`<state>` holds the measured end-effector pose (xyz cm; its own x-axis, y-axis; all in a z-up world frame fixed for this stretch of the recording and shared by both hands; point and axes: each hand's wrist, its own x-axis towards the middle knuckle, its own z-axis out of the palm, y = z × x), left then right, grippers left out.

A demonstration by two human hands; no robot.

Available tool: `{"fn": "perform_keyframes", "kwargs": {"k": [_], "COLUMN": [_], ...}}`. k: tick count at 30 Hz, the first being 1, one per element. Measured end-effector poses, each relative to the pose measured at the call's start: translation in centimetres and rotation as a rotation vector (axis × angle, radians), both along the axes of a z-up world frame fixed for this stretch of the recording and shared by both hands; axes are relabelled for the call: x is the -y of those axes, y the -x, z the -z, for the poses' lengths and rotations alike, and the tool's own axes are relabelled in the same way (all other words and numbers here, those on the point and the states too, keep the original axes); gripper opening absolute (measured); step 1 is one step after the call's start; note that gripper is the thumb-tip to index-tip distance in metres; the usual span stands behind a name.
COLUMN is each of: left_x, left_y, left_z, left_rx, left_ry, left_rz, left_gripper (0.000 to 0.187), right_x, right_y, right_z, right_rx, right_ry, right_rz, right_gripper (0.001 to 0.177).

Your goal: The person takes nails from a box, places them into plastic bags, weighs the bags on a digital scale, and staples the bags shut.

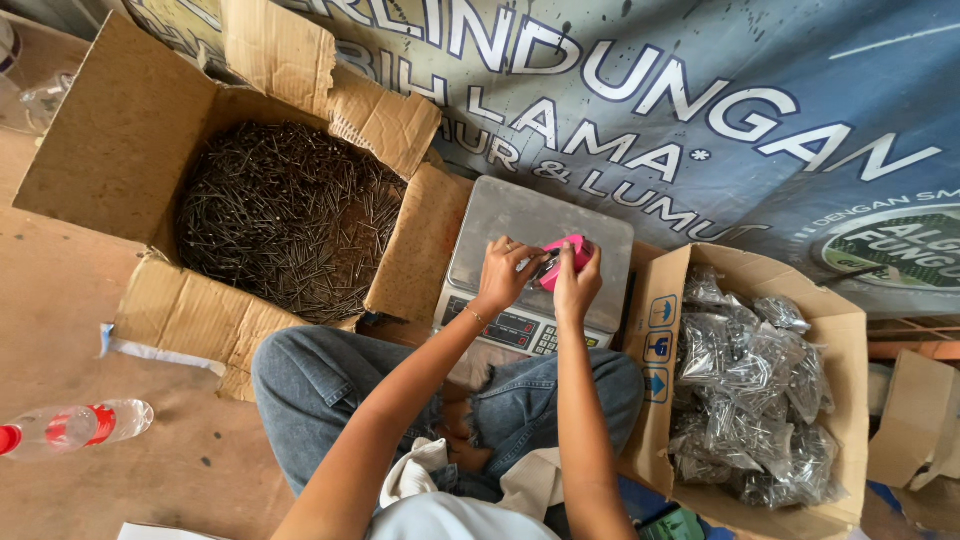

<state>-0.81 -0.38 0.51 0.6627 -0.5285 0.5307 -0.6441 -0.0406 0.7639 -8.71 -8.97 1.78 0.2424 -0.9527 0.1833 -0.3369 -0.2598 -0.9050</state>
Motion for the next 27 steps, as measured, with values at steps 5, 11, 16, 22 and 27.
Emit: {"fn": "perform_keyframes", "kwargs": {"k": [5,11,16,22,27], "left_x": [0.1,0.4,0.5,0.3,-0.7], "left_y": [-0.3,-0.7,-0.7,-0.9,-1.0], "left_z": [-0.2,0.4,0.9,1.0,-1.5], "left_rx": [-0.034,-0.083,-0.079,-0.023,-0.097], "left_ry": [0.032,0.046,0.030,-0.032,-0.122], "left_rz": [0.027,0.042,0.052,0.057,0.148], "left_gripper": [0.006,0.009,0.012,0.011,0.011], "right_x": [0.2,0.5,-1.3,-0.2,0.2], "right_y": [-0.4,-1.1,-1.2,-2.2,-2.6], "right_z": [0.1,0.2,-2.8,0.2,0.3], "right_rx": [-0.016,-0.015,-0.188,0.013,0.286], "right_ry": [0.052,0.112,0.489,0.606,0.433], "right_rz": [-0.003,-0.020,0.028,0.088,0.077], "right_gripper": [0.027,0.025,0.023,0.021,0.006]}}
